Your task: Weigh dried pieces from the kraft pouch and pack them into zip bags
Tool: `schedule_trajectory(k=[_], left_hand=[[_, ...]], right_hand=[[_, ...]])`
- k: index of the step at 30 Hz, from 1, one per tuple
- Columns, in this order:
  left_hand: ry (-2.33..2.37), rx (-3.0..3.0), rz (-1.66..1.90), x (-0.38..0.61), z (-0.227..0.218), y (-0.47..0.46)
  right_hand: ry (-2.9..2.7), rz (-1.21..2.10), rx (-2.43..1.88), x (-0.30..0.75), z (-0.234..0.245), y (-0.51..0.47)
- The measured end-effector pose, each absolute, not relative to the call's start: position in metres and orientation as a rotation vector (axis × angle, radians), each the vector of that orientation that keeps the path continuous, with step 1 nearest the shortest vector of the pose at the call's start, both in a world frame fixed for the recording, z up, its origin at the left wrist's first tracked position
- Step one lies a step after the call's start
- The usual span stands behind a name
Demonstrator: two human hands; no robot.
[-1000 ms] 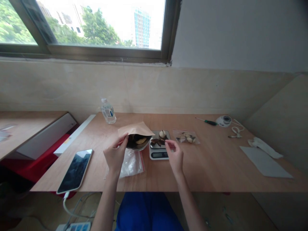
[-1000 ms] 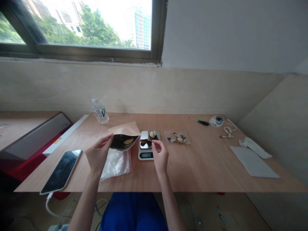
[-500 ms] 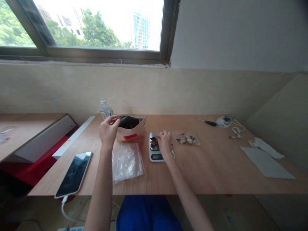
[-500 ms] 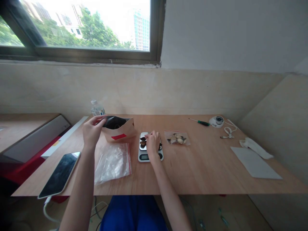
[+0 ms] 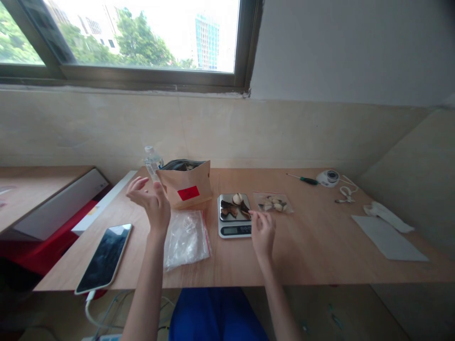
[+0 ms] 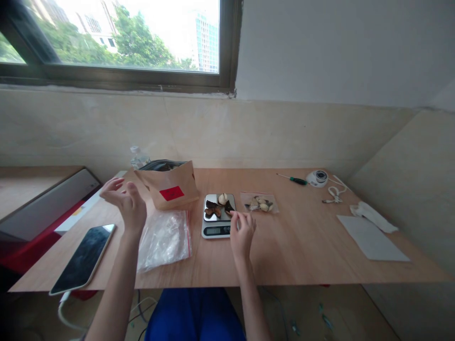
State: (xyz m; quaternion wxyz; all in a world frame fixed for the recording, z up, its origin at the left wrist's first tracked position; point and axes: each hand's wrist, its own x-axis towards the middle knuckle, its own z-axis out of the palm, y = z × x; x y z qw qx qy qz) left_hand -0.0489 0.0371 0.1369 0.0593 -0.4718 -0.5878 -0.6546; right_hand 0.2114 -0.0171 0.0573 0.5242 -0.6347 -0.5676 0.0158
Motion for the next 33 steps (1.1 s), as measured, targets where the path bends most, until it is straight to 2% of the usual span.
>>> schedule_trajectory(k=[6, 11, 13, 16, 24, 33], left_hand=[[-2.078, -1.620, -1.940, -0.030, 0.089, -0.007], [-2.184, -2.145, -1.581, -0.002, 0.038, -0.021], [-2.175, -2.206, -1.415, 0.005, 0.023, -0.022], [-2.226, -2.145, -1.350, 0.007, 0.012, -0.022], [-2.511, -2.138, -1.460, 0.000, 0.038, -0.019], [-2.142, -2.105, -2.021, 0.036, 0.077, -0.049]], right_hand=[[-1.049, 0.110, -1.661, 0.240, 0.029, -0.060], [-0.920, 0.177, -1.675, 0.251, 0.021, -0.071], [-0.918, 0.206, -1.662, 0.254, 0.019, -0.073], [-0.924, 0.230, -1.648, 0.258, 0.017, -0.074], [-0.925, 0.411, -1.623, 0.249, 0.029, -0.077], [-1.331, 0.905, -1.153, 0.143, 0.077, -0.063]])
